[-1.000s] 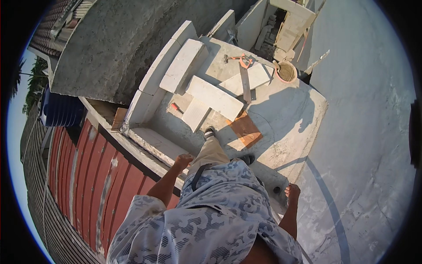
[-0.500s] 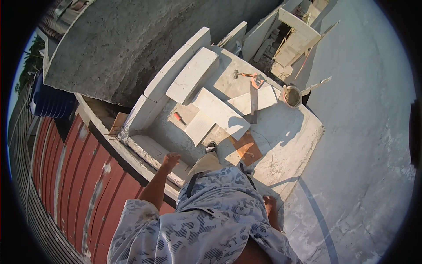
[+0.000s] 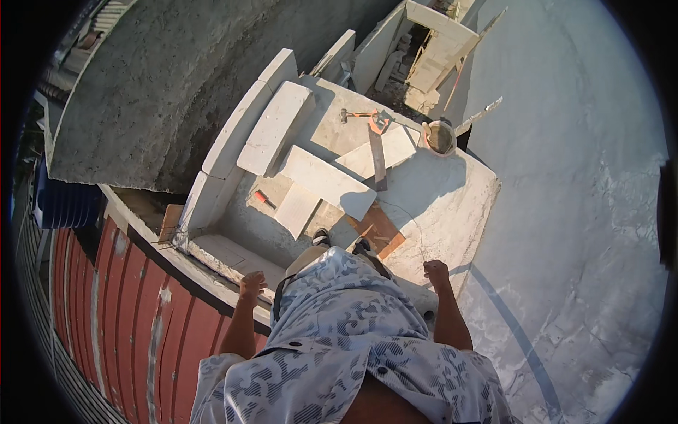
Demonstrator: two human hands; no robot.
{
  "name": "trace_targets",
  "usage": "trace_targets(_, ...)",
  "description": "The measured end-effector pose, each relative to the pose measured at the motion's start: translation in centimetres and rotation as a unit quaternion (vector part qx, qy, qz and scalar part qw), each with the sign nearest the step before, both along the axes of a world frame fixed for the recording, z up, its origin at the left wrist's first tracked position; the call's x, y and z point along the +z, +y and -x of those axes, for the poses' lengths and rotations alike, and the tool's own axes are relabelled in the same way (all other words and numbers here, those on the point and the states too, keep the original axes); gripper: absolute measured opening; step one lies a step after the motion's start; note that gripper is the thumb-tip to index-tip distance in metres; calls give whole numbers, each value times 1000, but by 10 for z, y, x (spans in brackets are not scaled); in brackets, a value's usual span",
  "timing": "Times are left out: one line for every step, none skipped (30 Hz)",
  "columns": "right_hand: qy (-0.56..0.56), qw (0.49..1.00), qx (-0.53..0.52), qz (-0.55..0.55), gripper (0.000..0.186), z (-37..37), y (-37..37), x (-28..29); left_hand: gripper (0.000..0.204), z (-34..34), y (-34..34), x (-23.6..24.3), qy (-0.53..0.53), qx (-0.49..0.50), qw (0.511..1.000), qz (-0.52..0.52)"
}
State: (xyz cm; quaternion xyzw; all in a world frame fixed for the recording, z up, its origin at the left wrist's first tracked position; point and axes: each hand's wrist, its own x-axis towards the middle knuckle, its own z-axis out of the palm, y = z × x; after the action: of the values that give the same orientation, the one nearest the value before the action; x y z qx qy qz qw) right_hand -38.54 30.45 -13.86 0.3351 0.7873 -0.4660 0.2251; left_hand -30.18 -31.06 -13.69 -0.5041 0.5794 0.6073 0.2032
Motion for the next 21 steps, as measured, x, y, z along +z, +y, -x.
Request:
trace_targets(-2,1000,0,-4,21,1,7,-6,23,-9,10,-1,-7,1,1000,-24)
trace_targets(7,1000,-8,-5,21,2,11,-9,26,-17,12,-8,-1,-48,997,-60)
trace_targets(7,1000,-8,0,21,2,12,-11,28,-31,10,-23,4,-93,991,-94)
trace_targets(10,1000,-13,20,20,3,9,-11,30,-58,4,-45,87,-337,932,100)
trace_targets(13,999,-26,31,19,-1,13,-13,30,-63,10,-47,88,-341,931,99)
trace_targets(14,999,-30,32,19,-7,20,-19,30,-63,16,-45,73,-314,942,99)
trace_targets(-5,1000,0,24,19,-15,27,-27,31,-61,22,-40,58,-284,952,99)
trace_targets(-26,999,20,7,19,-31,39,-39,32,-27,47,1,-24,-131,991,2)
trace_targets(-26,999,29,15,19,-36,38,-40,32,-29,47,14,-26,-123,992,10)
trace_targets(-63,997,21,24,19,-40,39,-39,33,-29,49,19,-39,-83,996,15)
trace_targets(-100,994,10,30,20,-43,40,-38,33,-26,49,23,-51,-46,998,17)
trace_targets(-98,994,16,33,20,-45,42,-37,35,-21,50,28,-51,-44,997,30)
trace_targets(-118,992,20,29,20,-49,44,-33,35,-19,52,34,-51,-39,997,32)
trace_targets(-139,990,25,24,21,-47,47,-31,36,-16,53,39,-48,-35,997,47)
trace_targets(-138,990,30,25,21,-43,49,-31,36,-14,55,41,-44,-30,997,63)
trace_targets(-135,990,31,20,21,-40,51,-29,36,-15,56,41,-45,-26,997,63)
trace_targets(-131,991,32,14,20,-36,52,-27,36,-15,58,41,-44,-23,997,59)
trace_targets(-135,990,42,6,20,-28,53,-26,37,-15,59,40,-43,-21,997,56)
trace_targets(-135,990,47,6,20,-17,52,-24,37,-16,60,37,-44,-15,997,56)
trace_targets(-108,993,41,-4,21,-10,54,-26,38,-20,61,29,-55,-20,998,38)
trace_targets(-81,996,35,-14,22,-1,54,-29,39,-22,61,22,-66,-25,997,20)
